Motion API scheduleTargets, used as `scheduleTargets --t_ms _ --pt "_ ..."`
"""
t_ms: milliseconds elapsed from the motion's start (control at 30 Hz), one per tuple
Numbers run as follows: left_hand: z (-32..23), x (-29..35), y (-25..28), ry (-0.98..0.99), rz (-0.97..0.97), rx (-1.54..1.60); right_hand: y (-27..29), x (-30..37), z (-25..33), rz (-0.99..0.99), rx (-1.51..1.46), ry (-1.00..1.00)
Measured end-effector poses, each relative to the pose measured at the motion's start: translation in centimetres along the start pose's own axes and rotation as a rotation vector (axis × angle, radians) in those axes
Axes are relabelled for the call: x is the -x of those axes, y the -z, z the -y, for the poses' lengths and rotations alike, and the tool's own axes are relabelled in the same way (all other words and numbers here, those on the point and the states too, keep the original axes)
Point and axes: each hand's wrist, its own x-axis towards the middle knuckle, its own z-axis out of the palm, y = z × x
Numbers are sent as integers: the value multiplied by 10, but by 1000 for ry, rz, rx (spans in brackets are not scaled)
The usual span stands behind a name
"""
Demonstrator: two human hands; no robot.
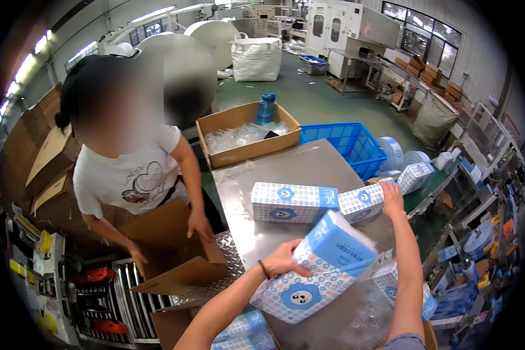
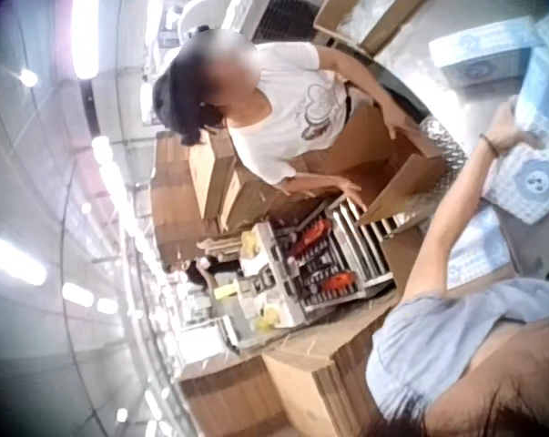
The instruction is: The person packs blue and white patterned product boxes into larger brown cardboard boxes on a conveyor line. They place bubble wrap inside the boxes, arrange the product boxes, and then close the flaps of the cardboard boxes. The person also picks up and moves empty cardboard boxes from a stack.
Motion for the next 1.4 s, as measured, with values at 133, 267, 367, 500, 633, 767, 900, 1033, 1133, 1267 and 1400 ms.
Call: scheduleTargets --t_ms 133,267,367,500,633,767,900,1033,1133,1267,1400 --pt "-39 108 29 -385 -66 -3 -48 -22 49 80 310 102" --pt "-4 191 32 -457 -331 329 -59 -29 140 579 -17 247" --pt "-13 266 24 -386 -484 187 -13 22 171 478 -186 390" --pt "-37 321 4 -142 -770 -143 24 96 179 369 -168 303" --pt "4 341 14 4 -793 -666 63 96 185 65 -642 270" --pt "102 334 8 222 -611 -1004 112 100 174 -17 -1855 -321" --pt "194 303 -36 543 -166 -1096 147 115 216 -117 -2391 -649" --pt "186 312 -25 552 -101 -982 144 141 257 -238 -2222 -634" --pt "185 339 -15 527 -150 -929 198 172 322 -96 -2266 -694" --pt "176 372 -18 560 -168 -1006 179 225 347 288 -2073 -143" --pt "195 395 -27 532 -181 -1027 181 257 504 179 -1281 963"
